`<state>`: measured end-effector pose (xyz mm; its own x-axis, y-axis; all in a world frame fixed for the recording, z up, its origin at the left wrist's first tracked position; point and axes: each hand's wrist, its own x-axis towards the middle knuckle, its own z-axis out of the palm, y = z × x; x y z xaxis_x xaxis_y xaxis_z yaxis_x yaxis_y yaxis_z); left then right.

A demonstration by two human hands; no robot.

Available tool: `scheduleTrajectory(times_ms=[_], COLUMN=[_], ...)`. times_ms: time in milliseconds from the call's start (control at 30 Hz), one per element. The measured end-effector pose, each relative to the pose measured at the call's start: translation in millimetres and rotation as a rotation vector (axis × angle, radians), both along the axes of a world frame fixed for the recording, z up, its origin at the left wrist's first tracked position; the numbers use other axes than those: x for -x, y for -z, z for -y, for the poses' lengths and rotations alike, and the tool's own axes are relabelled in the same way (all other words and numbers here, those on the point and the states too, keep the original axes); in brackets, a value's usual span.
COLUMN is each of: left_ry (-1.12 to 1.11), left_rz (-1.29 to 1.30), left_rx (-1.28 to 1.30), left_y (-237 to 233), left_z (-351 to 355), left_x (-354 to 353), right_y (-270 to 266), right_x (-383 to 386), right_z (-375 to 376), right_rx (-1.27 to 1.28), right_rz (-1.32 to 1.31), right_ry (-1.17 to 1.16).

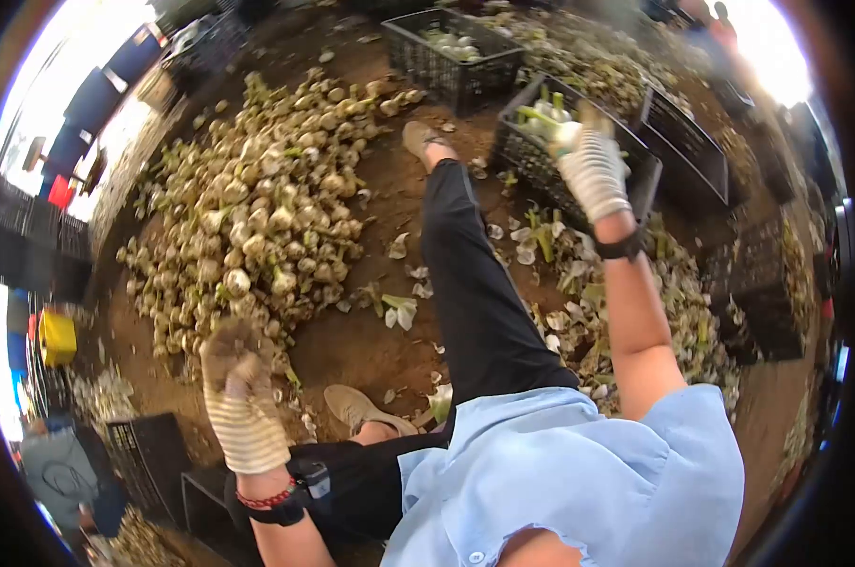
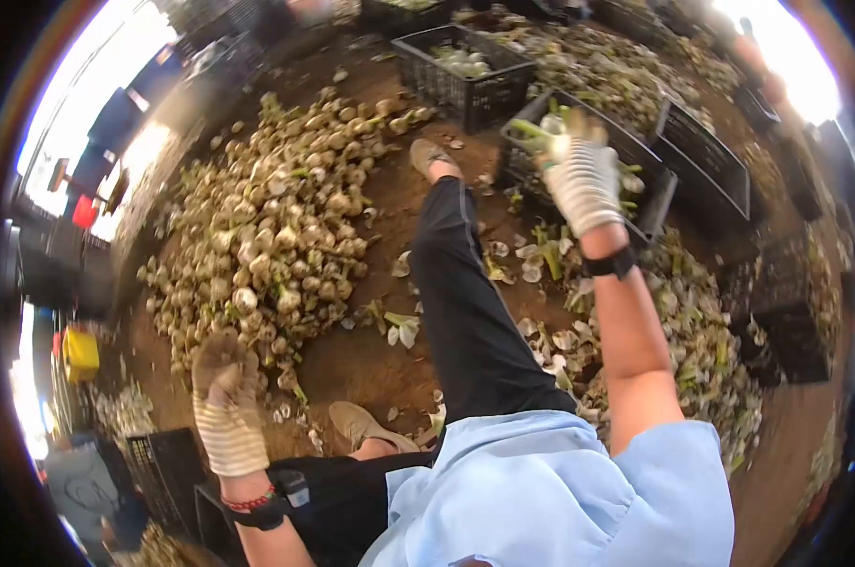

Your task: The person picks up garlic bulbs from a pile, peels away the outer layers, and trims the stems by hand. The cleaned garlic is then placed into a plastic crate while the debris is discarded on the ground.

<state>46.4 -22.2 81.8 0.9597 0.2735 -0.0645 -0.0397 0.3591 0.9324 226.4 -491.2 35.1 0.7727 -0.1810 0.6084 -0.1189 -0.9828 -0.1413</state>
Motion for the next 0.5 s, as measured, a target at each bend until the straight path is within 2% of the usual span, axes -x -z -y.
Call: scheduleTrajectory(times_ms=[33,67,133,167,200,233,300,333,367,400,433,500], left_ry=[0.003,-0.005,-0.142,-0.178,-0.204,-0.288,-0.399,-0.42,-0.476,-0.479,-0.472,-0.491], left_rz=[0.047,0.088,0.074,0.092,0.119,0.109,0.035,0.015,-0.005,-0.043,-0.066,-0.089], left_rx=[0.062,0.114,0.133,0.184,0.234,0.26,0.368,0.375,0.391,0.387,0.41,0.443], left_y=[-4,-8,-10,-12,-12,-6,-5,-1,3,17,24,42], left_z=[-4,-11,-22,-27,-32,-39,-50,-53,-54,-63,-69,-77], left_x=[-2,-4,-15,-20,-25,-30,-33,-33,-33,-27,-20,-10], right_y=[-28,-10,0,1,-8,-2,32,62,69,98,120,131], right_x=[4,-11,-25,-22,-11,-13,-32,-47,-58,-78,-95,-118], right_z=[-21,-19,-72,-111,-163,-201,-271,-305,-338,-363,-387,-418], right_rx=[-0.162,-0.092,-0.442,-0.379,-0.518,-0.424,-0.606,-0.631,-0.529,-0.483,-0.524,-0.643], right_rz=[-0.141,0.03,-0.131,-0.161,-0.305,-0.439,-0.749,-0.848,-0.985,-1.02,-1.007,-1.059], right_ry=[0.058,-0.101,-0.452,-0.589,-0.711,-0.827,-1.024,-1.019,-0.923,-0.874,-0.777,-0.57])
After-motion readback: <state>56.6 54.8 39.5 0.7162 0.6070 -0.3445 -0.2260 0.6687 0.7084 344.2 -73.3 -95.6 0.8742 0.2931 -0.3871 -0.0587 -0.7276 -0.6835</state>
